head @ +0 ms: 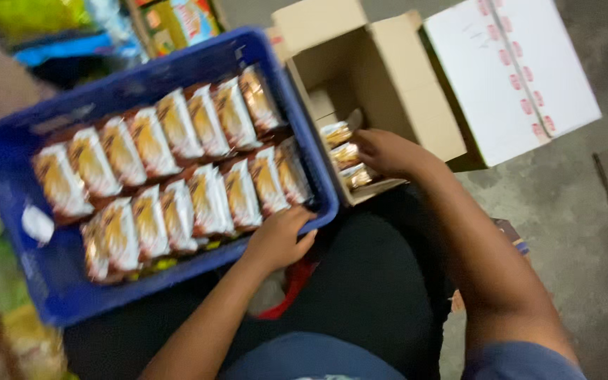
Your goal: The person transfers snack packets from a blue plastic crate into a cardboard box by hand.
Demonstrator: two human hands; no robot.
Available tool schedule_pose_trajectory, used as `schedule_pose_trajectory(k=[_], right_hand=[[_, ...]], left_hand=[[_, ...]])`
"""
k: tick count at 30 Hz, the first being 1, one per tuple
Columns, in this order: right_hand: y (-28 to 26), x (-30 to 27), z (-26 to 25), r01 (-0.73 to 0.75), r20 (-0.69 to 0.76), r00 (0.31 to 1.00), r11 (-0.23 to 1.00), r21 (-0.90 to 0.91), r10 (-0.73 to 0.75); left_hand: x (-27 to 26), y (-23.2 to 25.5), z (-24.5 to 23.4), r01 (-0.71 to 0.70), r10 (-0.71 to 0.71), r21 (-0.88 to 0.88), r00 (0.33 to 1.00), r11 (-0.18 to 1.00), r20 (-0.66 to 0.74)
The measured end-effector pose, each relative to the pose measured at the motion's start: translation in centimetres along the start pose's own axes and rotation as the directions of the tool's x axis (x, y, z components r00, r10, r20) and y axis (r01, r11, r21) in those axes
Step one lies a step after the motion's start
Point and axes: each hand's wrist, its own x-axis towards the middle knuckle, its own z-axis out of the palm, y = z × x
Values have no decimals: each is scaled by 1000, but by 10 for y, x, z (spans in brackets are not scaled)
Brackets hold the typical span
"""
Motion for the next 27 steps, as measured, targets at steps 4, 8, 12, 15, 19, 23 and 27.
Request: schedule_pose_trajectory(k=[4,8,12,15,19,23,27], right_hand=[[-7,-36,26,-88,71,993,989,-120,97],[-33,-56,39,-175,-16,985,973,-152,174],[-74,-62,62,-16,-425,905,1000,-4,13],[-100,-44,83,179,-564,803,980,-84,-194],[-134,-9,113,312,-500,810,947,-74,-306],[-157,3,136,163,-372,914,986,-23,-160],[-170,-3,134,-168,-285,950,979,-112,130]], left_hand=[[-31,10,-28,83,-81,-28,996,996,40],[-79,2,-64,183,-181,-68,983,981,28],[-142,-32,-90,431,-435,-65,895,900,-93],[-175,-43,-109,640,-656,-153,707,753,-264],[-183,-110,-89,718,-748,-228,586,658,-312],[-157,-124,-77,761,-787,-218,554,611,-272],[-117,-111,-84,778,-812,-235,545,583,-211]])
